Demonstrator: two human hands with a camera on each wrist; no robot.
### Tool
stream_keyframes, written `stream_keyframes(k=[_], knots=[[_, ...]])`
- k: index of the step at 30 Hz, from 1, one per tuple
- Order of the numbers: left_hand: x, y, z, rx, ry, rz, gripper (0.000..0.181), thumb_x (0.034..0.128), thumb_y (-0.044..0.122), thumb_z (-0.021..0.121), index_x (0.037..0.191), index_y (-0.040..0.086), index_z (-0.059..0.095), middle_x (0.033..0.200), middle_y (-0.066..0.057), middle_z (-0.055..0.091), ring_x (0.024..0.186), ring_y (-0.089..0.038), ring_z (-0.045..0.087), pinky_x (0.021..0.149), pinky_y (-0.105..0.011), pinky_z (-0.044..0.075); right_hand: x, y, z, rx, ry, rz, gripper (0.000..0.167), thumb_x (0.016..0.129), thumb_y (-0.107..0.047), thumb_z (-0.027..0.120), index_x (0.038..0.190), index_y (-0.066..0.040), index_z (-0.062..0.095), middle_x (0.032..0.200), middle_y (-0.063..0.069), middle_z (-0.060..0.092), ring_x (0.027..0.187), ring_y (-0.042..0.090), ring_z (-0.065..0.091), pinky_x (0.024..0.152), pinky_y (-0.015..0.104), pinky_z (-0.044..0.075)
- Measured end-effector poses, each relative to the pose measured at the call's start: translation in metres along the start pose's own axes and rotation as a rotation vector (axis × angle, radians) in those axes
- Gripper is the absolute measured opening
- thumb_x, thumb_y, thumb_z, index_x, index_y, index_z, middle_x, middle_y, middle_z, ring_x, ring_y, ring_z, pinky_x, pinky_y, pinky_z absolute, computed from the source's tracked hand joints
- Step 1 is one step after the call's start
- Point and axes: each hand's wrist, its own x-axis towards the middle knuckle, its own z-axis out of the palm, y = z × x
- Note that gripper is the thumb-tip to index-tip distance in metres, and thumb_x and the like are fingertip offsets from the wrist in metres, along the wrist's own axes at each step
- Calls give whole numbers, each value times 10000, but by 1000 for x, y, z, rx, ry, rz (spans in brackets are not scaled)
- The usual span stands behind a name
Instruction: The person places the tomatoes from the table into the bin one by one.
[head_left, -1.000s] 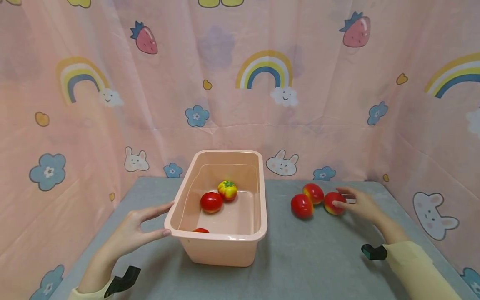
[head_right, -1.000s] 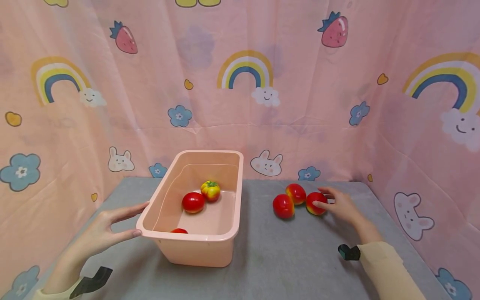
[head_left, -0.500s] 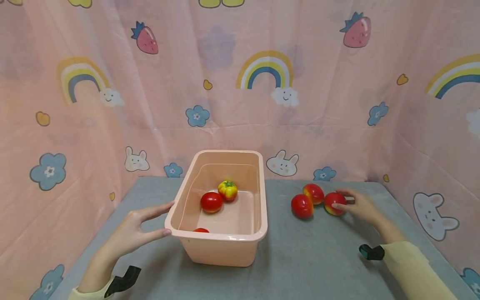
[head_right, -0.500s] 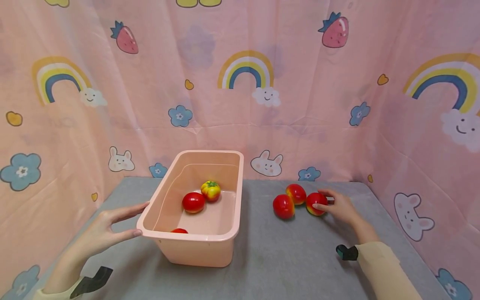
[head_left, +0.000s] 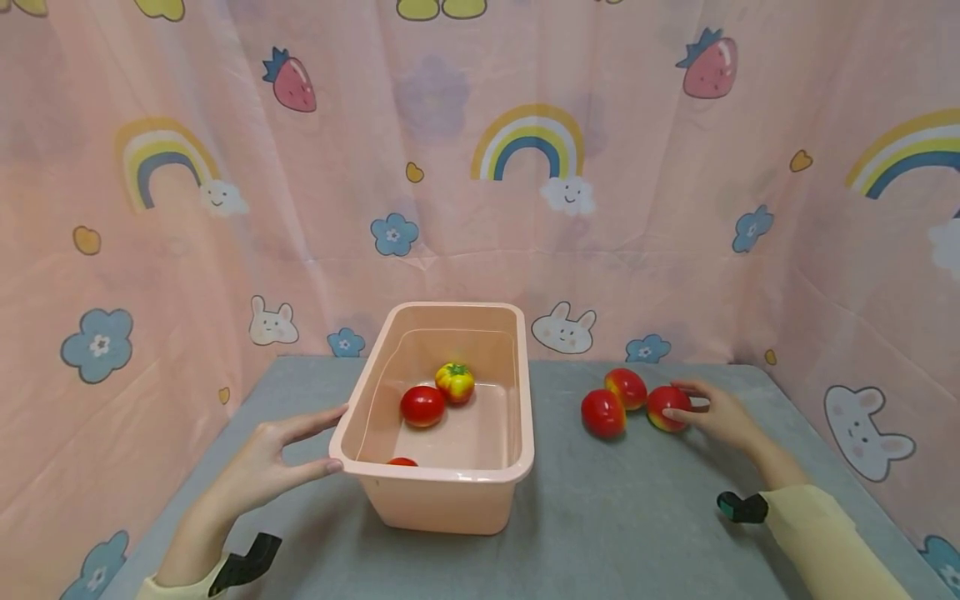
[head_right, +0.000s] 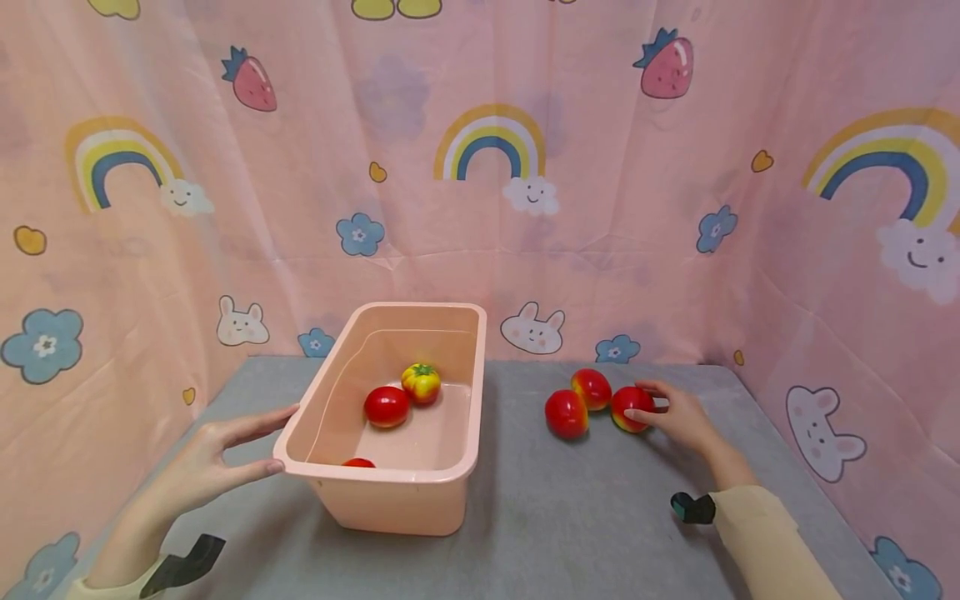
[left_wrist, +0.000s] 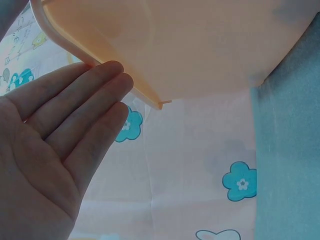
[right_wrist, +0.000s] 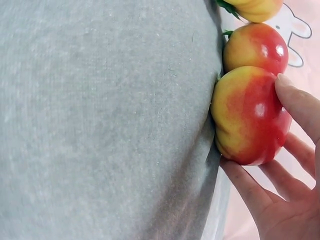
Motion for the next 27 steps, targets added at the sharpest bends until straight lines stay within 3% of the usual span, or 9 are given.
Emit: stream_keyframes(k=[15, 27], knots=[[0, 0, 0, 18, -3, -19, 598, 763, 323, 793, 1316, 246, 579, 1280, 91, 609, 1149, -144, 602, 901, -429, 532, 0, 4, 0, 29, 1, 27, 766, 852, -510, 639, 1402, -29, 407, 1374, 283, 431, 1179, 480, 463, 864, 544, 522], [0, -2, 1, -7, 2, 4, 592, 771, 291, 791, 1319, 237, 575, 1284, 89, 608, 1153, -96, 593, 915, -342, 527, -9, 1, -2, 24, 13, 53, 785, 846, -527, 638, 1416, -46, 396, 1389, 289, 419, 1148, 500, 503, 833, 546, 533]])
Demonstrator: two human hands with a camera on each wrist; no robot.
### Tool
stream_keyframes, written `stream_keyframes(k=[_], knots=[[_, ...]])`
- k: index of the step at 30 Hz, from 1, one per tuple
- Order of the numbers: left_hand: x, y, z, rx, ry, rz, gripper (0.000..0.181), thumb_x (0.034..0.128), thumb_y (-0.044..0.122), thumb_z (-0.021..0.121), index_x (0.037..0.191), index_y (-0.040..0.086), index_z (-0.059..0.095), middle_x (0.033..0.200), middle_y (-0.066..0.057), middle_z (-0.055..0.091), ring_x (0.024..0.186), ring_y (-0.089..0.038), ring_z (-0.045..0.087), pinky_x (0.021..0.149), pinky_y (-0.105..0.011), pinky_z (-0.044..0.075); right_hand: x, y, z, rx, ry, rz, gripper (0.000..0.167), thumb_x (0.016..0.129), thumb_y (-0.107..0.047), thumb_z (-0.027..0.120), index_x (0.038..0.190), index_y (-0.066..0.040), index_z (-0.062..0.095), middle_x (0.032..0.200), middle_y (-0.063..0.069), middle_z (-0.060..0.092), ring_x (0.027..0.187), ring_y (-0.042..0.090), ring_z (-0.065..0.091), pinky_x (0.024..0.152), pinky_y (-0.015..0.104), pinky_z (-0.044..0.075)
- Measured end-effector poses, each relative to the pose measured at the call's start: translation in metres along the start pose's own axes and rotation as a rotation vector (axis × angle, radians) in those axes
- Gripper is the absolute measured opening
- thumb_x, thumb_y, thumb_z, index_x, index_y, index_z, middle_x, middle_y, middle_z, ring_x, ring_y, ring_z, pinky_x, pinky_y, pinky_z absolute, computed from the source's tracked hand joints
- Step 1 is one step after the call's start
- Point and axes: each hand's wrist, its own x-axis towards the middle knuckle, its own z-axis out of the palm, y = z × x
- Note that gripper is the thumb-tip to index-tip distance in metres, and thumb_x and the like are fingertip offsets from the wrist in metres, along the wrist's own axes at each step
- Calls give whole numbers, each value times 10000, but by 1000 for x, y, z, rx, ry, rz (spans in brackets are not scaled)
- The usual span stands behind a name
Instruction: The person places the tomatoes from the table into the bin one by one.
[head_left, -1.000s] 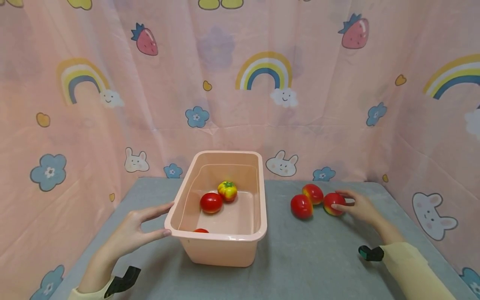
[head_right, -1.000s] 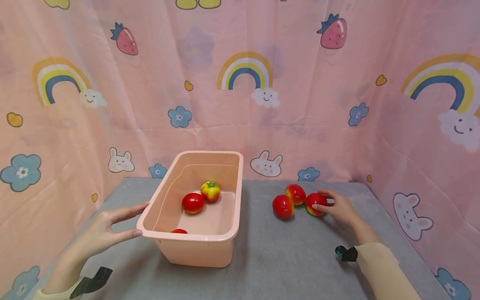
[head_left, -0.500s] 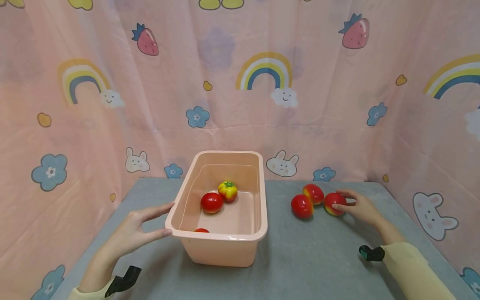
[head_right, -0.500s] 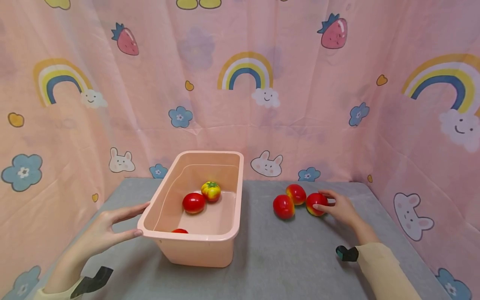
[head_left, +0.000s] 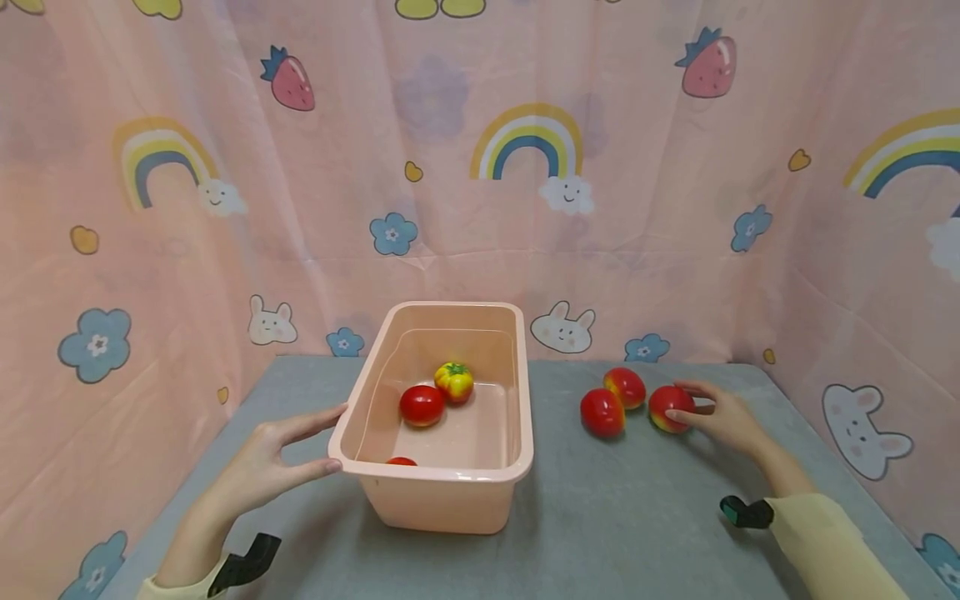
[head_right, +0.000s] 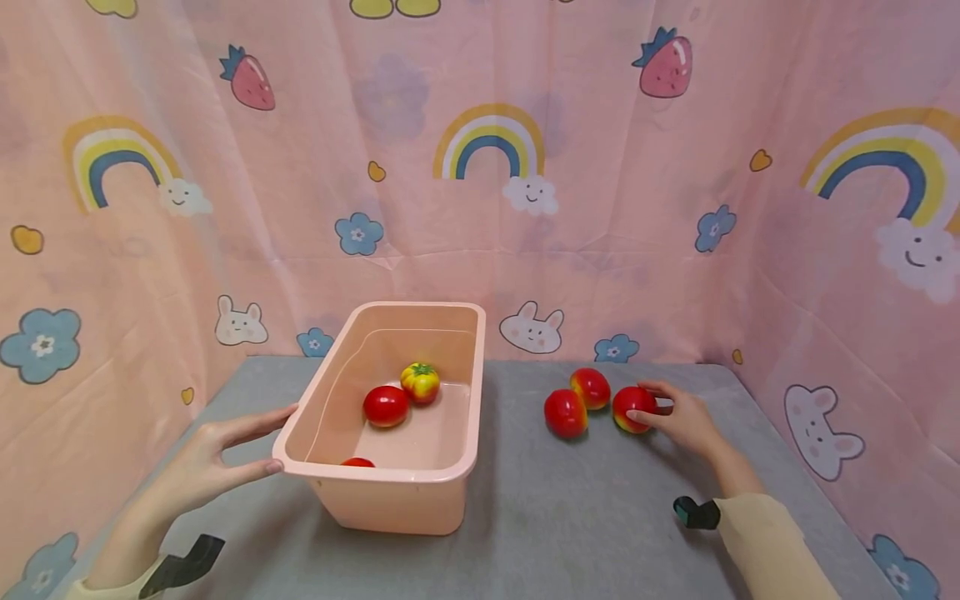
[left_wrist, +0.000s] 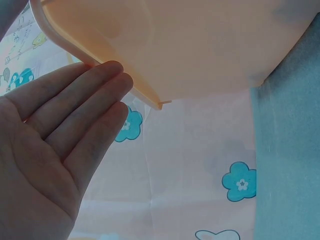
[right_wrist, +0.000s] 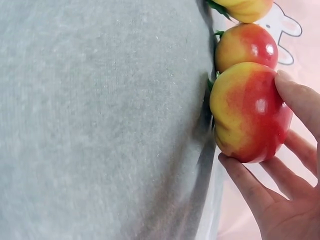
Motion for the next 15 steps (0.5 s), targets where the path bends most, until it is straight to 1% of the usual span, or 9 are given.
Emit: stream_keyframes(k=[4, 8, 15], knots=[[0, 0, 0, 0, 4, 2, 593, 769, 290, 793, 1318, 239, 576, 1283, 89, 610, 1151, -89, 593, 916, -326, 525, -4, -4, -1, 5, 5, -8, 773, 850, -516, 640, 1414, -44, 399, 1386, 287, 426, 1145, 500, 507, 835, 555, 529], [-1, 1, 0, 0, 4, 4, 594, 769, 285, 793, 1319, 235, 576, 1282, 85, 611, 1151, -86, 591, 916, -322, 524, -8, -7, -3, -1, 15, -17, 768, 846, -514, 646, 1412, -54, 406, 1382, 279, 439, 1138, 491, 521, 830, 537, 538], [-1, 1, 0, 1, 0, -6, 597, 771, 296, 791, 1323, 243, 572, 1285, 91, 608, 1154, -83, 588, 915, -331, 526, -12, -14, -6, 2, 23, -56, 722, 855, -448, 668, 1397, -37, 425, 1366, 287, 456, 1102, 479, 549, 808, 514, 553]])
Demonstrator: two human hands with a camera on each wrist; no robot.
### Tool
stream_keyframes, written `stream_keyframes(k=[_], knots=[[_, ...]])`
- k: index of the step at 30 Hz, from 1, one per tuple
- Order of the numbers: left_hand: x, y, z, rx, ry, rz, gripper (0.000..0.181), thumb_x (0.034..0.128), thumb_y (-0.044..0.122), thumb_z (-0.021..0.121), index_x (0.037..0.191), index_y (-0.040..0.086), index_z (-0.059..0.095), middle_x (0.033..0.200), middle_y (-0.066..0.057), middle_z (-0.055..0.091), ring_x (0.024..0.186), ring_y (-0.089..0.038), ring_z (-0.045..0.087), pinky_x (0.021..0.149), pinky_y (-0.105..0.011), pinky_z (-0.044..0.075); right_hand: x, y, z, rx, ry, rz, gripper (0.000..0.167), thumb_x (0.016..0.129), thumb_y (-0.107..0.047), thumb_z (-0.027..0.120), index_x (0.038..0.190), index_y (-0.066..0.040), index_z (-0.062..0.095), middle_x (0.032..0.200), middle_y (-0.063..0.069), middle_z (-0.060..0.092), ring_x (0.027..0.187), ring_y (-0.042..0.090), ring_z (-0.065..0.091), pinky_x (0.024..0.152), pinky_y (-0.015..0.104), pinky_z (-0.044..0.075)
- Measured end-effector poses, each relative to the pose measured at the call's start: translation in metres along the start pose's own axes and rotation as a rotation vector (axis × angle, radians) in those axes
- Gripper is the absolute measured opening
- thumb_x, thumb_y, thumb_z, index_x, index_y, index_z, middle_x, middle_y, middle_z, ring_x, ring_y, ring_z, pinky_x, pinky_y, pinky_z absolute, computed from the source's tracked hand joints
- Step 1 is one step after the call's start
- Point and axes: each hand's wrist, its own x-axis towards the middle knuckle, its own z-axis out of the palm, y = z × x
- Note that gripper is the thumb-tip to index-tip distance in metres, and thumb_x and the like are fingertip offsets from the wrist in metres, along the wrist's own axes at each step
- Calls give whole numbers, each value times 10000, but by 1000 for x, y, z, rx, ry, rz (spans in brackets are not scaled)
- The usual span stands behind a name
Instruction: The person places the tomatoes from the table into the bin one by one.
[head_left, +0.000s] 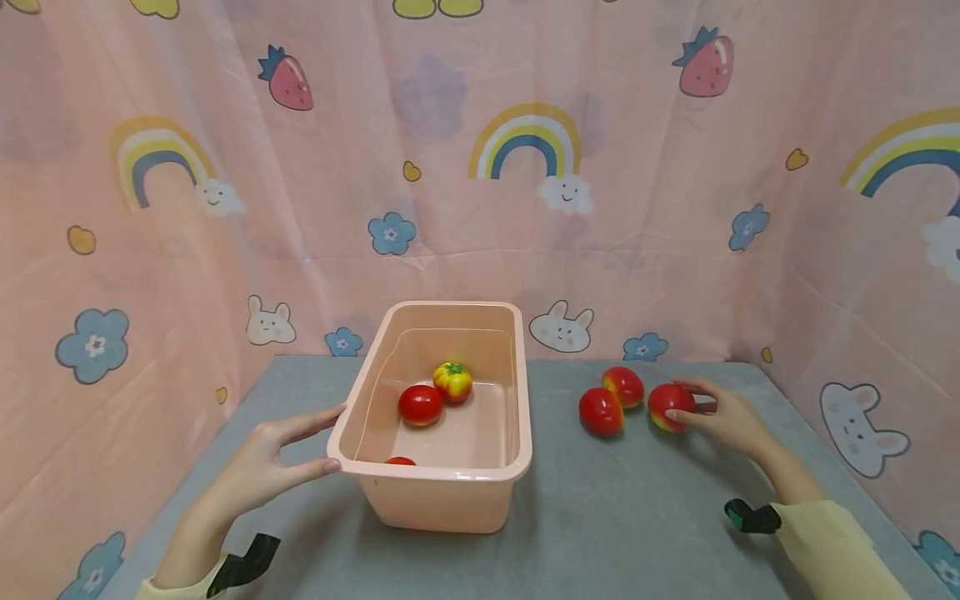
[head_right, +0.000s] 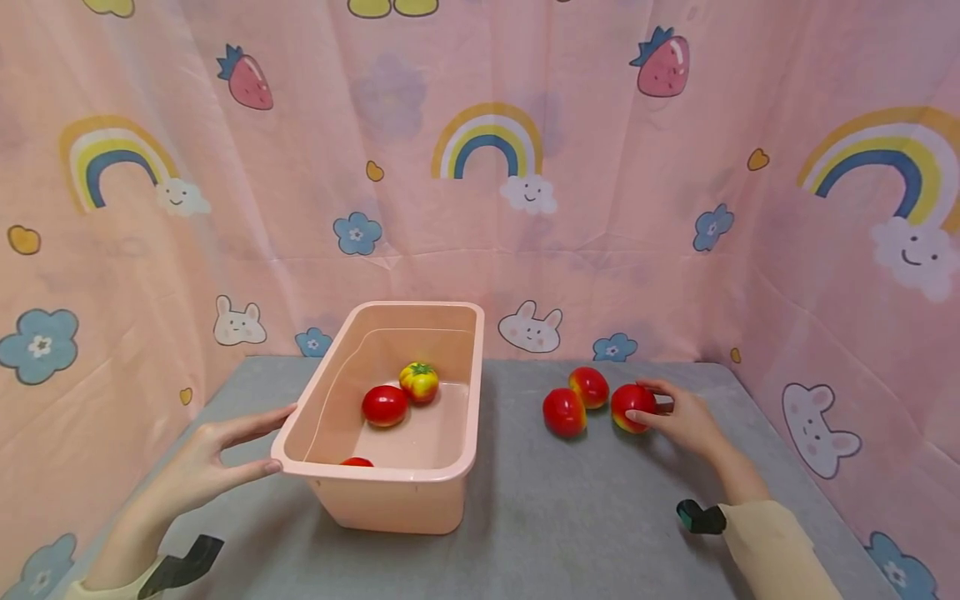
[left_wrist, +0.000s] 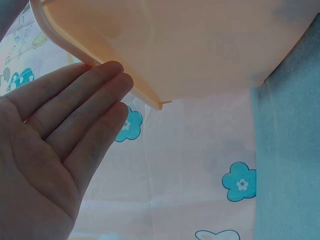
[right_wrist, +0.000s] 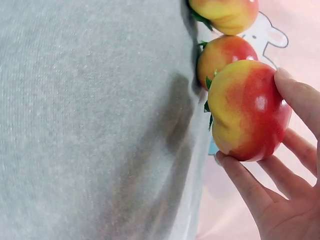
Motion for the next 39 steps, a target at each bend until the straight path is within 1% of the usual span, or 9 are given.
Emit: stream_keyframes(k=[11, 21, 29, 34, 39], knots=[[0, 1, 0, 13, 1, -16, 591, 772, 310, 788, 1320, 252, 574, 1285, 103, 606, 1153, -115, 595, 906, -379, 532, -5, -13, -6, -1, 19, -37, 684, 855, -423, 678, 1379, -46, 452, 1344, 280, 482, 1080, 471, 564, 767, 481, 572], [0, 2, -1, 12, -2, -15, 593, 774, 310, 787, 1323, 251, 570, 1287, 104, 604, 1152, -109, 594, 906, -376, 532, -9, -27, -8, -22, 28, -45, 698, 844, -447, 682, 1369, -45, 458, 1330, 279, 497, 1078, 477, 569, 758, 487, 573], [1, 1, 0, 15, -1, -12, 601, 770, 313, 790, 1324, 227, 573, 1291, 88, 603, 1156, -131, 597, 894, -452, 532, -11, -38, -10, -29, 35, -72, 696, 830, -431, 703, 1360, -50, 465, 1319, 267, 514, 1083, 467, 571, 752, 478, 576], [1, 0, -1, 28, -5, -9, 600, 766, 311, 792, 1319, 226, 577, 1284, 90, 607, 1151, -118, 597, 903, -418, 533, -13, -45, -11, -43, 35, -103, 674, 835, -423, 700, 1353, -53, 478, 1306, 263, 530, 1072, 464, 581, 749, 484, 575], [1, 2, -2, 28, -12, -16, 595, 763, 323, 794, 1311, 219, 586, 1278, 89, 611, 1147, -116, 599, 906, -397, 532, -13, -53, -11, -49, 27, -112, 677, 827, -434, 706, 1352, -69, 485, 1303, 256, 536, 1071, 456, 585, 740, 476, 578]])
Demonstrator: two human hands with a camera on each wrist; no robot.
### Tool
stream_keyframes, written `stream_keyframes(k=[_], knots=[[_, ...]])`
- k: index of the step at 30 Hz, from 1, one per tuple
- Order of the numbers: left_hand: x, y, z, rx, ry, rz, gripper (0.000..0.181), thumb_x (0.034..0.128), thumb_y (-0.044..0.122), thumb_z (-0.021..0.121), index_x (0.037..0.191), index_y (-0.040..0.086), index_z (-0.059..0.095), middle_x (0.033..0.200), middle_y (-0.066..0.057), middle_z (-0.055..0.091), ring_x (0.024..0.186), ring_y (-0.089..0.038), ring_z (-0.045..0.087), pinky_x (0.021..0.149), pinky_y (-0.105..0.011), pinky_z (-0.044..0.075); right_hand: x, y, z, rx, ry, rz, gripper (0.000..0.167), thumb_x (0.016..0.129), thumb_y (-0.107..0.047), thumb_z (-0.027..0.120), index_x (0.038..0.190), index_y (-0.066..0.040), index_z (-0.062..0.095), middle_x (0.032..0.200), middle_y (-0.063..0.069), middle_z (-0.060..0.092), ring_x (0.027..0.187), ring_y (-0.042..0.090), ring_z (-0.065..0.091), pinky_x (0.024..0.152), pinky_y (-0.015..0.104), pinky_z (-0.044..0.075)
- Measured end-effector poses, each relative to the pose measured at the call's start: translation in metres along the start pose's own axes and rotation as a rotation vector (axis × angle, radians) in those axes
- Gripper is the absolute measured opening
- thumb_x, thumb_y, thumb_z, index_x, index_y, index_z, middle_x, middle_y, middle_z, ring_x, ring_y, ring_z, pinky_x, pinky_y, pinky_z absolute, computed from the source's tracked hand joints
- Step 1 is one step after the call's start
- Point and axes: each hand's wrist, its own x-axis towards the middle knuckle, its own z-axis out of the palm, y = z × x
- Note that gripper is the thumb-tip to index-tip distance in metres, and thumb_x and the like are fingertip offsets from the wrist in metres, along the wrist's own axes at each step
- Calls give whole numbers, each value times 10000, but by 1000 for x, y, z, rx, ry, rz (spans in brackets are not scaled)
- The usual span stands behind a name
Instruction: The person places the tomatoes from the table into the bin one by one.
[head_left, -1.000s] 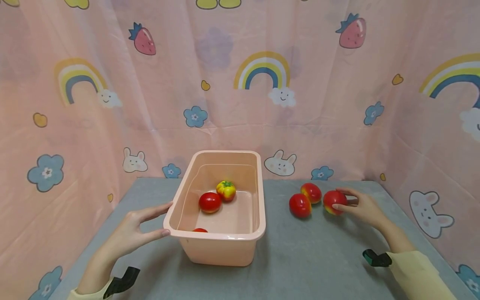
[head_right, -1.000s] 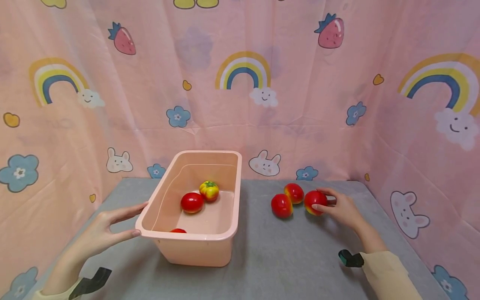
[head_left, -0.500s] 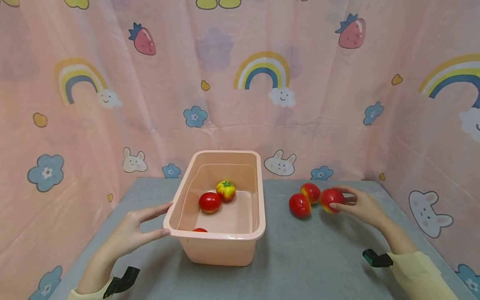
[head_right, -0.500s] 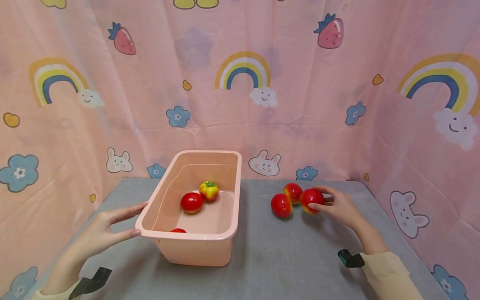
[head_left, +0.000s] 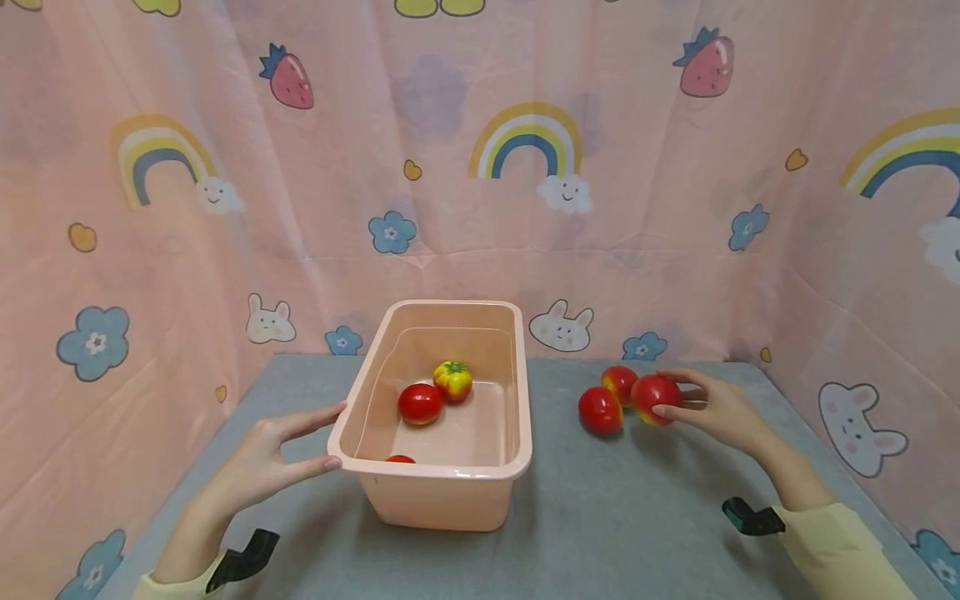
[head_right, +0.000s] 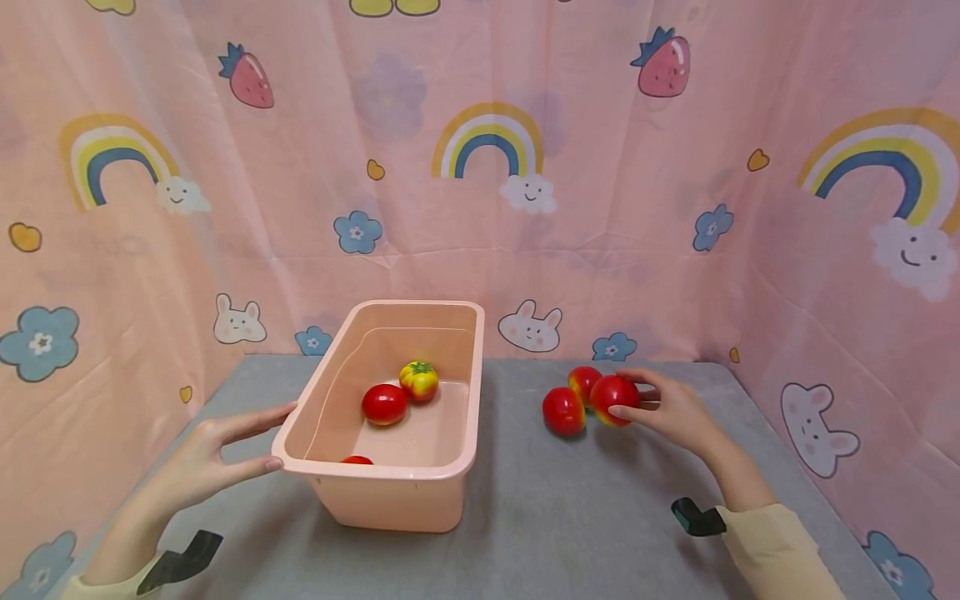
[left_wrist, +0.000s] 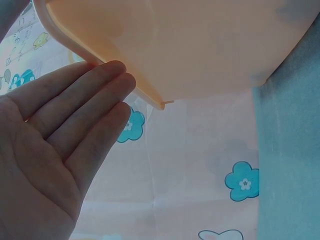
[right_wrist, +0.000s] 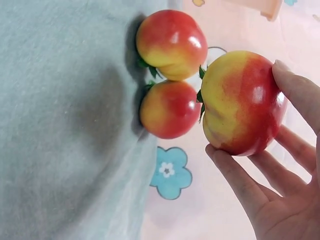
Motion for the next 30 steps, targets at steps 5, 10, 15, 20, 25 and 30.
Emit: stream_keyframes(k=[5, 10, 15, 20, 25, 30], knots=[[0, 1, -1, -8, -7, 3, 594, 765, 314, 793, 1310, 199, 587, 1277, 65, 616, 1145, -147, 606, 902, -430, 532, 1, -6, 1, 4, -1, -24, 665, 825, -427, 711, 1348, -77, 494, 1300, 253, 541, 1066, 459, 588, 733, 471, 581], [1, 2, -2, -15, -9, 16, 591, 766, 308, 793, 1308, 192, 588, 1267, 36, 627, 1140, -188, 612, 895, -461, 528, 3, -12, 0, 18, -4, -49, 651, 821, -395, 724, 1343, -80, 497, 1298, 250, 541, 1062, 460, 588, 724, 459, 585], [1, 1, -3, -23, -17, 21, 593, 770, 302, 790, 1312, 177, 585, 1270, 7, 628, 1139, -235, 612, 888, -497, 520, 2, -20, 0, 27, -7, -61, 643, 816, -390, 730, 1336, -84, 504, 1284, 244, 551, 1061, 455, 590, 720, 453, 586], [2, 0, -2, -14, -17, 7, 598, 761, 322, 796, 1307, 190, 590, 1274, 44, 622, 1147, -205, 609, 894, -480, 524, 2, -27, -1, 24, 5, -92, 624, 812, -373, 739, 1322, -90, 518, 1267, 234, 564, 1046, 443, 601, 720, 446, 588], [2, -1, -2, 3, -18, 9, 594, 758, 330, 796, 1300, 192, 597, 1267, 47, 626, 1142, -199, 611, 889, -473, 529, 1, -34, -1, 19, 11, -118, 616, 805, -365, 747, 1315, -94, 532, 1263, 228, 571, 1040, 432, 610, 721, 436, 589], [2, 1, -3, 6, -23, 2, 591, 757, 344, 794, 1297, 205, 598, 1268, 70, 622, 1144, -185, 609, 895, -462, 529, 1, -38, 0, 9, 10, -132, 620, 799, -369, 753, 1314, -100, 535, 1257, 218, 582, 1037, 415, 620, 717, 412, 591]])
